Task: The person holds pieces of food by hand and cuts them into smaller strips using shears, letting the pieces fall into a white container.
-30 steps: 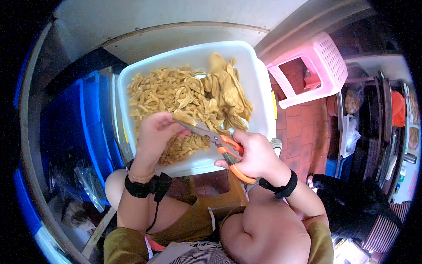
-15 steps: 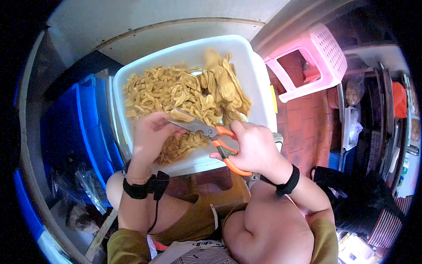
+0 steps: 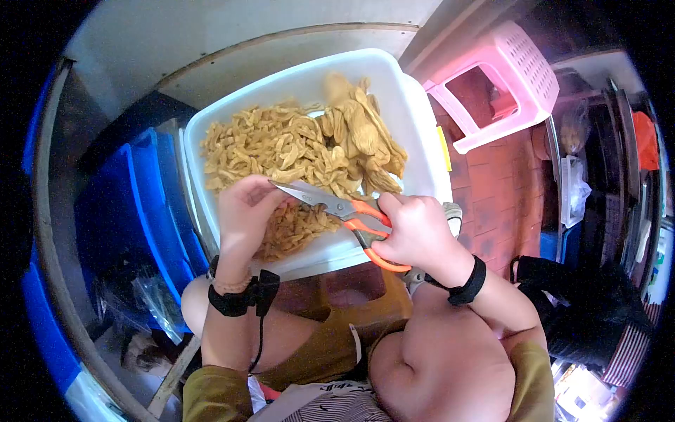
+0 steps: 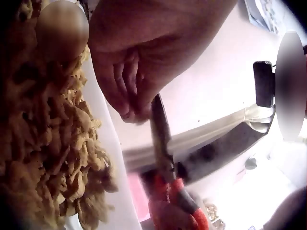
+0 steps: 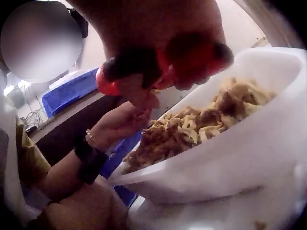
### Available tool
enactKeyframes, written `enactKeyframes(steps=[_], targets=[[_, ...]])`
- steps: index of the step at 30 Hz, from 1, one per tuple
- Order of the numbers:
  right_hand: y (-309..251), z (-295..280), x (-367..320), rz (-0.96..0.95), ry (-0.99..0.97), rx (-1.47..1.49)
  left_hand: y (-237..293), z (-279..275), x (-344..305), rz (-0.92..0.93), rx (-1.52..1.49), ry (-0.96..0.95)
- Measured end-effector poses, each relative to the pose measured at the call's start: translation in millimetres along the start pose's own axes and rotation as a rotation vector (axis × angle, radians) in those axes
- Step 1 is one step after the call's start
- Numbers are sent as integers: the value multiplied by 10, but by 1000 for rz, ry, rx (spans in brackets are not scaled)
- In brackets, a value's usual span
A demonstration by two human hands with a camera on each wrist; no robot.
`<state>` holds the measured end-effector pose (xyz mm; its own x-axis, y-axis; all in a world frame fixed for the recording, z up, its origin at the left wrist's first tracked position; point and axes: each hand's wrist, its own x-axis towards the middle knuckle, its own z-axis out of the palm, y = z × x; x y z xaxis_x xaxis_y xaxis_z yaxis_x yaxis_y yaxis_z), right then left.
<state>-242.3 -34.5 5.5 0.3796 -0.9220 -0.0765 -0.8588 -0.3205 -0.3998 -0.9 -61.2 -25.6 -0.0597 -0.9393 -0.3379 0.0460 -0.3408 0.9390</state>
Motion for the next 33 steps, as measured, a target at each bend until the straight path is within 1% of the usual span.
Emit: enactKeyframes(steps=[1, 2, 3, 4, 6, 7, 8, 9, 10, 13, 14, 16, 18, 19, 21, 22, 23, 24, 25, 27, 29, 30, 31, 32, 33], targets=[[8, 17, -12, 21, 8, 24, -15, 1, 8, 2, 3, -2], [33, 63, -22, 24, 12, 25, -38, 4, 17, 7, 93, 13], [60, 121, -27, -1, 50, 73, -47, 9, 23, 13, 181, 28], [74, 144, -26, -26, 89, 120, -30, 20, 15, 15, 183, 26], [37, 90, -8, -2, 72, 103, 20, 56, -29, 138, 365, 123], [7, 53, 10, 21, 52, 85, 40, 78, -51, 140, 367, 122], [-12, 28, 23, 22, 54, 86, 57, 103, -76, 198, 405, 111], [-29, 7, 33, 21, 14, 66, 64, 126, -96, 257, 443, 100], [-34, -2, 39, 19, -27, 45, 44, 146, -108, 257, 443, 99], [19, 58, 19, 18, -39, 46, 0, 169, -114, 292, 424, 68], [39, 92, 3, 18, -37, 48, 16, 165, -106, 284, 458, 75], [60, 144, -30, -12, 58, 30, 23, 161, -101, 278, 492, 82], [35, 125, -33, 7, 46, 39, 2, 168, -97, 361, 542, 100], [27, 119, -31, 27, 31, 48, -2, 166, -90, 362, 542, 101], [50, 124, -27, 22, 49, 50, -11, 153, -69, 608, 843, 102], [62, 126, -29, 19, 67, 53, -19, 152, -64, 604, 844, 107], [57, 110, -32, 11, 62, 55, -28, 163, -60, 732, 983, 111], [38, 85, -32, 82, 65, 82, -40, 168, -69, 857, 1126, 119], [30, 79, -28, 151, 65, 111, -55, 188, -95, 843, 1136, 132], [110, 103, -37, 127, 75, 139, -100, 282, -160, 903, 1166, 41], [139, 106, -41, 250, 76, 259, -149, 364, -248, 881, 1191, -53], [73, 45, -25, 310, 48, 409, -164, 386, -296, 864, 1197, -39], [78, 26, -22, 299, 33, 410, -173, 407, -342, 874, 1244, -100], [124, -2, -42, 275, 5, 519, -187, 430, -385, 885, 1289, -163], [136, -39, -43, 254, -23, 624, -216, 455, -406, 872, 1286, -151]])
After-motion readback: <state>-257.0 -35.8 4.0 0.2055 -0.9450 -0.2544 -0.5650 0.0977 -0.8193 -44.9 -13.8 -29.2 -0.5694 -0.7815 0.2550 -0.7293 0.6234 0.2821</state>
